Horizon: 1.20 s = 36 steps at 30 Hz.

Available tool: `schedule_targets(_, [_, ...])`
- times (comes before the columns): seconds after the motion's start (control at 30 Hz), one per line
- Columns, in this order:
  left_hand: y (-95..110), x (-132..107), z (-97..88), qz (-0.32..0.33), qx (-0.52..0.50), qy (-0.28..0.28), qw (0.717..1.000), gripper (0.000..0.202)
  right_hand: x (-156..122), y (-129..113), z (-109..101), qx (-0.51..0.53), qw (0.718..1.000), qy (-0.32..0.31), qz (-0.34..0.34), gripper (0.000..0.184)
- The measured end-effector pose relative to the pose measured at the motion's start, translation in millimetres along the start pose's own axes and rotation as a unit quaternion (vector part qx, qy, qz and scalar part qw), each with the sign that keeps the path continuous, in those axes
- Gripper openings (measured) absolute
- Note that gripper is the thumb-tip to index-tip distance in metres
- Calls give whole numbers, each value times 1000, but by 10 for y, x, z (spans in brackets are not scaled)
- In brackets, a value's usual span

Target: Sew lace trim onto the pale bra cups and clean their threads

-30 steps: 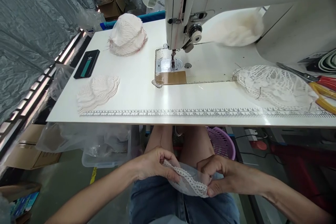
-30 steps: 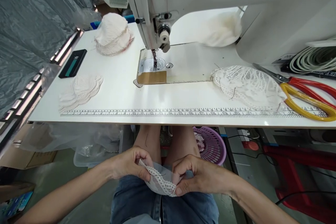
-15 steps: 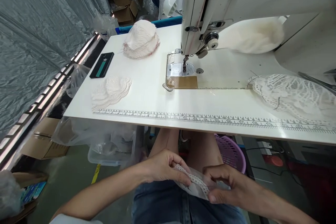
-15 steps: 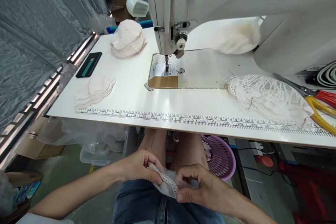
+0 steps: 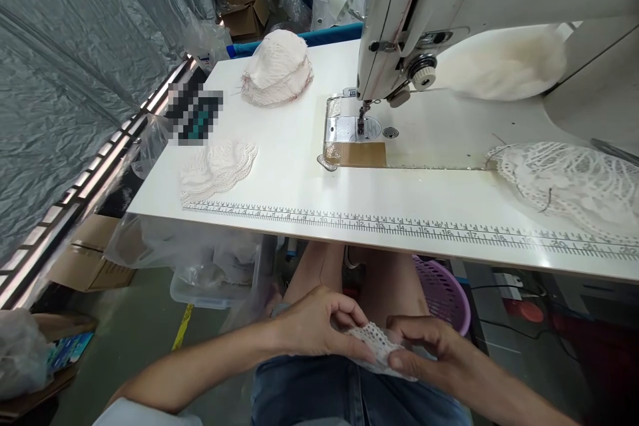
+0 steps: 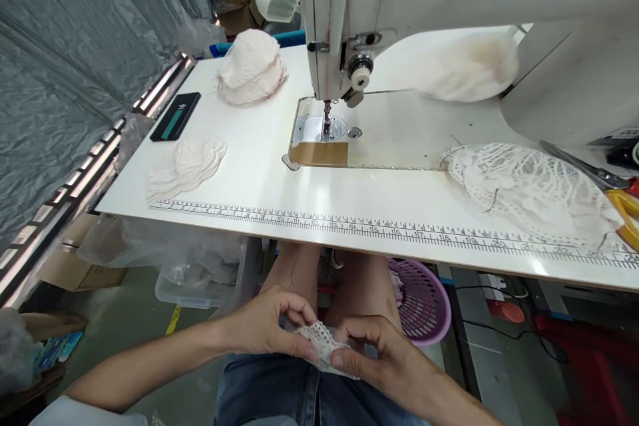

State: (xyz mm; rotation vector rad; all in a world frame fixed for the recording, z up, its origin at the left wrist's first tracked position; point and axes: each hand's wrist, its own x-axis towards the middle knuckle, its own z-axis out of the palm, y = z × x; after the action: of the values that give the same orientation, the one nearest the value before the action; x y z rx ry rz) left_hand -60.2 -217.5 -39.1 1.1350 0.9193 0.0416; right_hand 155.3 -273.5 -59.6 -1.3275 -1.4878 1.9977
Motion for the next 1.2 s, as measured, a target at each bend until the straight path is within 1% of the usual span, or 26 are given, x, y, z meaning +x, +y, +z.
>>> schedule_targets(0.13, [-44,-32,3,35,31,40,998,40,3,-12,-3,11,1000,8,-3,31])
schedule_targets(0.27, [-64,-56,30,58,42,65,995,39,-8,31,-19,1,1000,27,-5,28])
schedule_targets(0.5, [-50,-75,72,83,78,73,991,42,-8,49,-17,49,998,35,-22,18])
schedule_targets(0.57, [-71,-60,96,92,69,80,990,38,-12,53,-15,53,997,43,-26,16])
schedule_targets(0.67, [-99,-32,133,115,49,90,988,24,-22,71,-13,42,997,58,-28,15])
schedule_targets(0.73, [-108,-21,148,119,36,96,988,18,-29,72,-12,23,997,65,-26,15])
schedule_targets(0.83, [-109,-21,152,116,25,100,988,17,-33,35,-2,-4,998,59,-34,23])
schedule_targets(0.9, [-106,-26,149,116,24,94,988,15,-28,-11,18,-16,997,56,-46,28])
schedule_targets(0.93, [-104,-29,147,116,24,90,989,15,-23,-33,32,-24,997,59,-51,28])
schedule_targets(1.03, [-96,-32,144,107,30,83,990,18,-3,-78,84,-65,991,88,-72,18])
schedule_targets(1.13, [-89,-31,148,91,32,85,992,21,12,-77,127,-85,983,104,-127,12])
schedule_targets(1.2, [-88,-28,155,79,31,84,993,23,13,-62,142,-84,976,101,-172,10])
